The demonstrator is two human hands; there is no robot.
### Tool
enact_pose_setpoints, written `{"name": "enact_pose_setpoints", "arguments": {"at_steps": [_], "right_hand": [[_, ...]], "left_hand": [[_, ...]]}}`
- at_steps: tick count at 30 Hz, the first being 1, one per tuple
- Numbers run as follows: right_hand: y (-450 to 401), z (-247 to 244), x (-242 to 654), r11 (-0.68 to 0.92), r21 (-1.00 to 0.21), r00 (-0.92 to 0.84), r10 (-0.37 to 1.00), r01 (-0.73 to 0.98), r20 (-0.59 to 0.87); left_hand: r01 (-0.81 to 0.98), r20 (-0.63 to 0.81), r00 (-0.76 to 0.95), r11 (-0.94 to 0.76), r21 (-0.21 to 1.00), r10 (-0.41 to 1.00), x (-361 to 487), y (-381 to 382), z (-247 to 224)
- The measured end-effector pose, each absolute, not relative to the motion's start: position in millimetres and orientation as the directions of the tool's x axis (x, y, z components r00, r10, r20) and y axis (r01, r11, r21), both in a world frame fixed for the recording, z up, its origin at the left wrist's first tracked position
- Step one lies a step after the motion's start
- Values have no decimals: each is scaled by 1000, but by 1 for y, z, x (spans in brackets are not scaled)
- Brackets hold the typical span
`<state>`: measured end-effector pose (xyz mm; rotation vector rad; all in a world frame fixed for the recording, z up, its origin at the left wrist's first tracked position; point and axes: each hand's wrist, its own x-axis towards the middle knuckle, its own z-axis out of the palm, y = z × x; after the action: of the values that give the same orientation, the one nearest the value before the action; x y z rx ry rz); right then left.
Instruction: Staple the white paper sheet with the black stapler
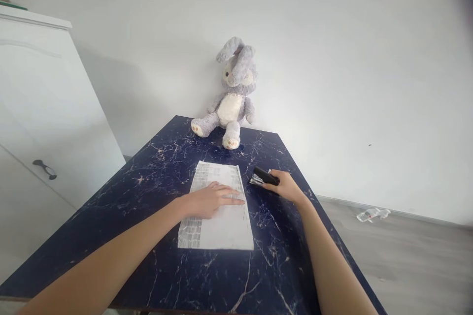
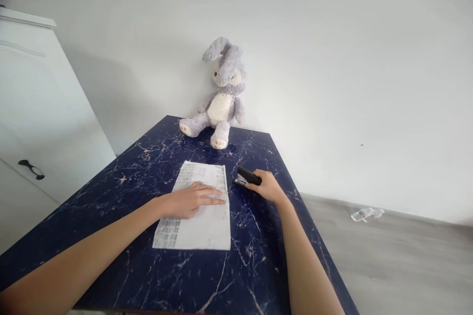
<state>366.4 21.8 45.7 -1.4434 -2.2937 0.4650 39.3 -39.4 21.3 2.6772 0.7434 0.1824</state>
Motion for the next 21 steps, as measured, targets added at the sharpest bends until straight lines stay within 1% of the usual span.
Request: {"name": "enact_pose_setpoints", "arguments": {"at_steps": [2,3,4,5,6,7,8,9,10,12,14,16,21], "right_hand": [[17,44,345,308,-551,-244,951,776,187],[11,42,328,299,-587,-223,954,753,200],[5,39,309,316,-613,-229,949,724,218],[-2,36,289,354,-623,-233,934,697,271],[-10,32,268,412,-624,-266,910,664,318],[-17,28,248,455,-626,-317,890,633,327],[-23,24,231,478,-623,-356,878,619,320],[-29,20,217,482,-606,-379,875,633,300],[-34,16,208,471,-587,-396,880,659,261],[-41,11,203,424,-532,-394,902,733,177],[-47,9,216,379,-492,-371,921,784,120],[-55,8,243,356,-495,-347,931,793,114],[-78,4,330,276,-554,-246,961,785,130]], "left_hand": [[449,227,781,-775,445,582,34,-36,26],[450,341,688,-745,493,641,29,-33,28],[453,444,551,-700,551,706,22,-28,29],[442,516,386,-645,623,764,15,-23,28],[403,544,219,-583,705,810,6,-17,26],[329,527,79,-521,787,846,-2,-10,24],[227,477,-12,-462,857,879,-9,-4,20],[110,419,-62,-411,905,906,-16,2,16],[-3,369,-81,-371,929,926,-21,7,12],[-178,312,-87,-323,930,946,-28,15,7],[-265,298,-81,-309,913,951,-29,19,3],[-288,299,-60,-303,908,952,-29,20,2],[-276,295,-6,-285,918,955,-26,23,-2]]}}
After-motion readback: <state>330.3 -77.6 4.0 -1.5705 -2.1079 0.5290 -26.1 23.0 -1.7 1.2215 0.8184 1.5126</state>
